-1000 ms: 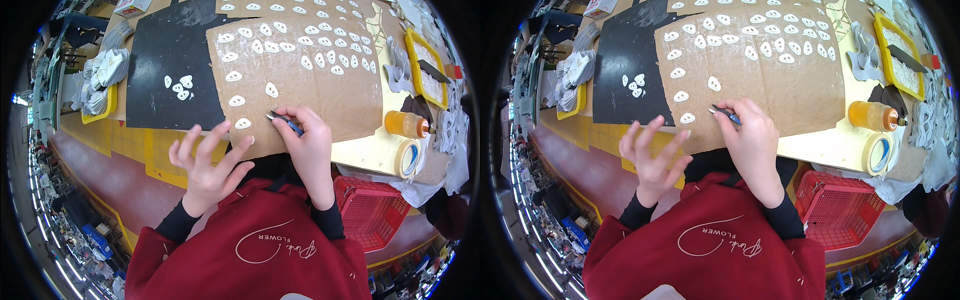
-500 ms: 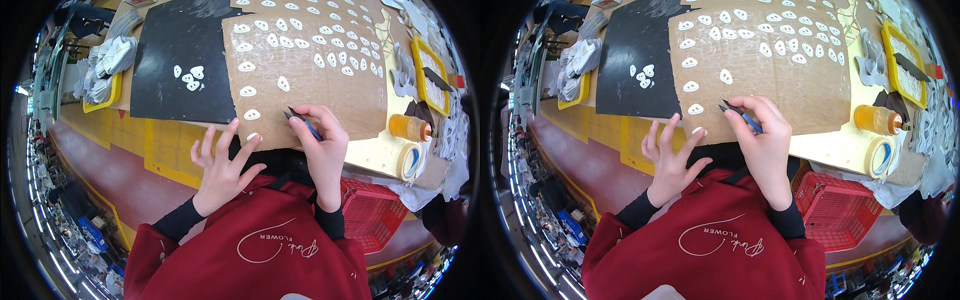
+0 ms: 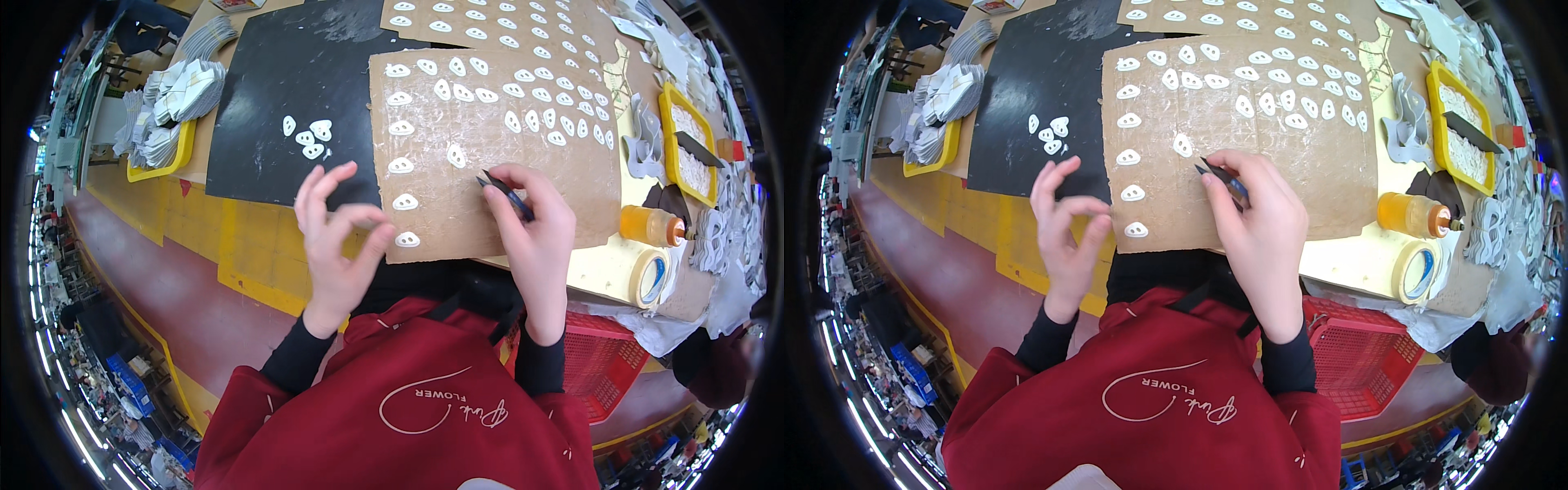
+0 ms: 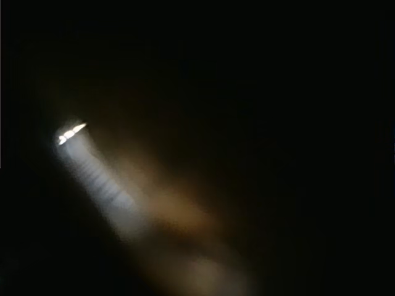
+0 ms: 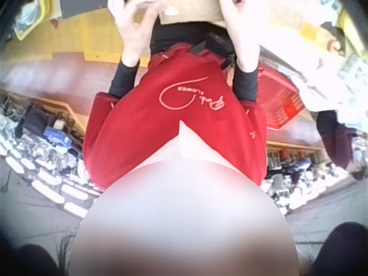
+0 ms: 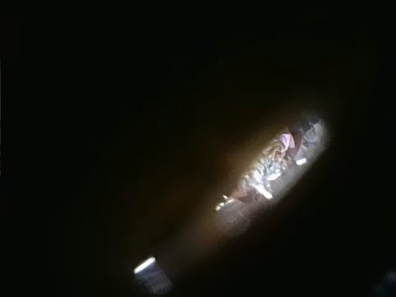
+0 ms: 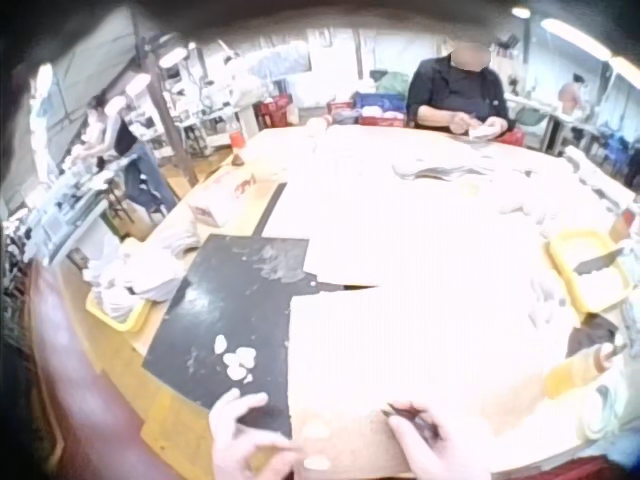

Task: The person arranges small white decorative pieces on a cardboard sheet, then uses a craft knife to cut around each piece. The person handles the pieces one at a time, placing them in rows and trimming them with the knife.

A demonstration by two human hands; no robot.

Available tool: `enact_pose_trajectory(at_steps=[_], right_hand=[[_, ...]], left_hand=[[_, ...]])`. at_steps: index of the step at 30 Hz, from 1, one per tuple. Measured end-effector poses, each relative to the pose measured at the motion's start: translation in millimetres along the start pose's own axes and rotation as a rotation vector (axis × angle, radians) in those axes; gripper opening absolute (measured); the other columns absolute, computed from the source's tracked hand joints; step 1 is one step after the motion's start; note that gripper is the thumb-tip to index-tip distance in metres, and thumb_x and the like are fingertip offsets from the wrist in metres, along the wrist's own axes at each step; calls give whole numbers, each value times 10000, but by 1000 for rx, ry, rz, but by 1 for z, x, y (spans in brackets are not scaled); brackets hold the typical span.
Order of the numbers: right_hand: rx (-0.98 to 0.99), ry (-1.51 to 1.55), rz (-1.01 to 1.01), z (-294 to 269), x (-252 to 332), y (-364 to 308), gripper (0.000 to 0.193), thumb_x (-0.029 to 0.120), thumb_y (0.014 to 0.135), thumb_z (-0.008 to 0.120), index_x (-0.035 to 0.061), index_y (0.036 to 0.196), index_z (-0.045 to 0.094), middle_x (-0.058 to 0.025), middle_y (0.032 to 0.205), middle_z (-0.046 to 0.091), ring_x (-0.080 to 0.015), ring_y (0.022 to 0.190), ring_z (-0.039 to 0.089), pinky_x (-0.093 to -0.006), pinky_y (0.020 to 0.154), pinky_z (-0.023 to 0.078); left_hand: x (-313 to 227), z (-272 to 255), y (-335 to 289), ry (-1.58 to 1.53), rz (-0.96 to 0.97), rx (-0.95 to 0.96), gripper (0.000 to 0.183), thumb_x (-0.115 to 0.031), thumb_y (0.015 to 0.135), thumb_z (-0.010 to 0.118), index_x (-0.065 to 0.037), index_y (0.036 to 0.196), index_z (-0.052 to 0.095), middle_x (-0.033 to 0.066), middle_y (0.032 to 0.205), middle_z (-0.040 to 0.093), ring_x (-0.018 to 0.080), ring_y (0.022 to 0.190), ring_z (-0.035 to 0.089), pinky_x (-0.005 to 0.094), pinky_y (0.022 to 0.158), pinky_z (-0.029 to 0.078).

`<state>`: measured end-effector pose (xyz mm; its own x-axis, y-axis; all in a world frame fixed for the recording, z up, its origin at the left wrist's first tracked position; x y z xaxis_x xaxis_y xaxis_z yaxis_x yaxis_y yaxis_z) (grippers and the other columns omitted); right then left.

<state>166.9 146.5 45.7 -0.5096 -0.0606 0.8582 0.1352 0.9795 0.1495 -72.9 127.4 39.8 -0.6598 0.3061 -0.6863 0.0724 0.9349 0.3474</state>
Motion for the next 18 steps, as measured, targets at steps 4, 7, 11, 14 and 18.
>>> enact_pose_trajectory(at_steps=[4, 7, 11, 14, 18], right_hand=[[53, -307, -15, 12, -2, 13, 171, 119, 908, 744, 72, 1072, 730, -96, 972, 750, -245, 772, 724, -326, 695, 539], [78, -336, 31, 17, -3, 16, 161, 135, 907, 743, 83, 1060, 735, -97, 967, 755, -277, 807, 737, -352, 709, 551], [85, -300, 23, 18, -3, 19, 140, 140, 908, 734, 93, 1039, 729, -82, 941, 745, -263, 790, 735, -367, 684, 553], [100, -305, -10, 19, -2, 22, 127, 143, 907, 729, 98, 1026, 728, -80, 934, 741, -262, 782, 735, -380, 673, 554], [131, -306, 21, 21, -5, 25, 126, 136, 904, 731, 87, 1020, 728, -90, 934, 745, -274, 780, 737, -390, 674, 555]], left_hand=[[15, 2, 32, -151, -39, -42, 238, -92, 880, 755, -30, 1105, 711, 129, 1249, 693, 317, 1203, 626, 418, 1044, 453], [16, 15, 49, -93, 19, -57, 262, -52, 943, 672, -11, 1200, 702, 153, 1142, 726, 309, 1088, 675, 390, 982, 491], [15, 26, 54, -11, 39, -71, 256, 16, 965, 591, -11, 1192, 707, 150, 1080, 737, 322, 1028, 688, 406, 937, 507], [20, 28, 55, -17, 3, -17, 235, 22, 982, 588, 11, 1186, 702, 132, 1106, 755, 272, 1056, 709, 360, 928, 537], [23, 27, 57, -49, -28, 17, 227, 29, 963, 611, 14, 1169, 705, 131, 1105, 755, 266, 1050, 713, 352, 909, 546]])
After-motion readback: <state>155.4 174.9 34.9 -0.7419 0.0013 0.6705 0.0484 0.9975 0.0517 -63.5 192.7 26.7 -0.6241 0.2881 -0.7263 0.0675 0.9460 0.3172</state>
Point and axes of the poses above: each hand's wrist, its own y-axis towards the middle knuckle, its own z-axis out of the palm, x = y × z, the point moved 8 cm from there along y, towards the middle knuckle
